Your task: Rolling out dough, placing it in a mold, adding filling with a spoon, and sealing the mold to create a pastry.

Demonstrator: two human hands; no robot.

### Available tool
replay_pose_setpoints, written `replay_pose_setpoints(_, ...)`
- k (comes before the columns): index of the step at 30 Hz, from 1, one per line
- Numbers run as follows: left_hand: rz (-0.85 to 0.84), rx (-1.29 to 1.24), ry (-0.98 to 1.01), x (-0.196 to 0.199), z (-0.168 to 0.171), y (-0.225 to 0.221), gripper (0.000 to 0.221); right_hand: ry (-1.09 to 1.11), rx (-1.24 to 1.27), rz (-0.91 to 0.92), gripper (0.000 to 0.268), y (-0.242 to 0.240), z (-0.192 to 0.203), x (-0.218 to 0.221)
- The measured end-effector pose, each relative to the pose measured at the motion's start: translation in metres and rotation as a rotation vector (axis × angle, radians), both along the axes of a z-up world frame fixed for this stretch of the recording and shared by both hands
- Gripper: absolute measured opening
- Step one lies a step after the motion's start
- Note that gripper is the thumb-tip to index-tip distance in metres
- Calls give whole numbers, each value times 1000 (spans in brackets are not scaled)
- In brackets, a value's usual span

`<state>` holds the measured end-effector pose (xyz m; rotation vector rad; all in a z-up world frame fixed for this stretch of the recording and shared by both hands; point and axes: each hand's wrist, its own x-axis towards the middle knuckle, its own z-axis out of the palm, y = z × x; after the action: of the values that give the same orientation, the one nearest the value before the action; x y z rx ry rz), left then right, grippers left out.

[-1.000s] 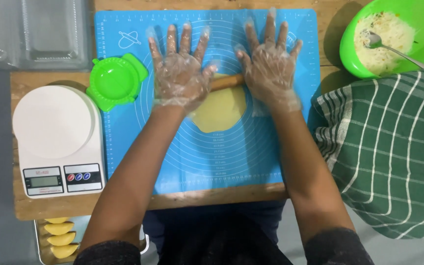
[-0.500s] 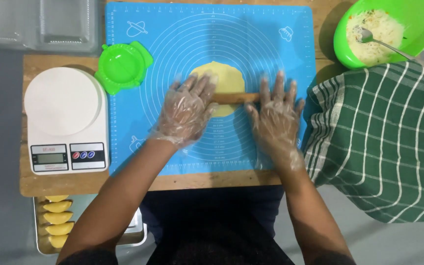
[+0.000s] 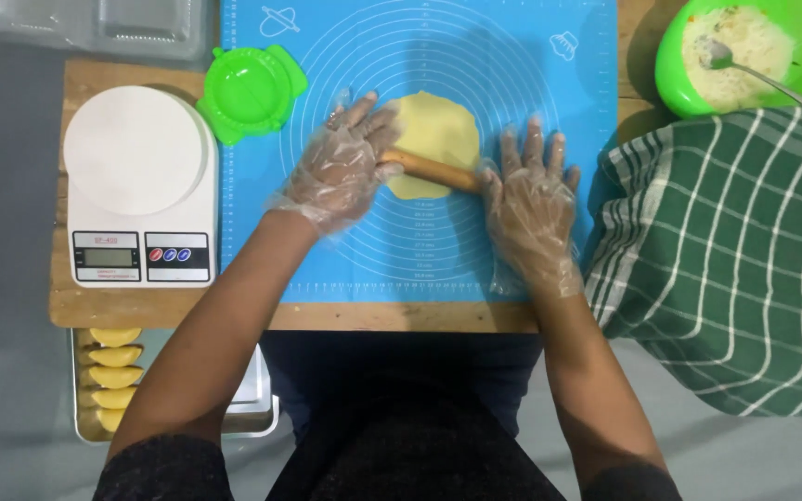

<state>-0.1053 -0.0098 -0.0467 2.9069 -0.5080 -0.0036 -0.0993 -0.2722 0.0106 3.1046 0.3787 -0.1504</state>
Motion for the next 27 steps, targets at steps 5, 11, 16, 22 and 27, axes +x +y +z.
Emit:
replay_pose_setpoints(5,53,-135,125,-21,7,-4,50,63,-33,0,68,8,11,-35)
replay_pose_setpoints(11,133,-172,21,-51,5,-9,47,155,-47,-13,75,13,20,-73)
replay_pose_setpoints(16,143,-28,37,-34,35,-11,60,143,-16,18,67,13,30,-44)
replay_pose_setpoints(22,88,133,125,52,73,-12,63,27,55,11,62,11,5,13)
replay_pose_setpoints(27,52,117,173,88,47,-4,62,-22,78,-50,63,15,1,15)
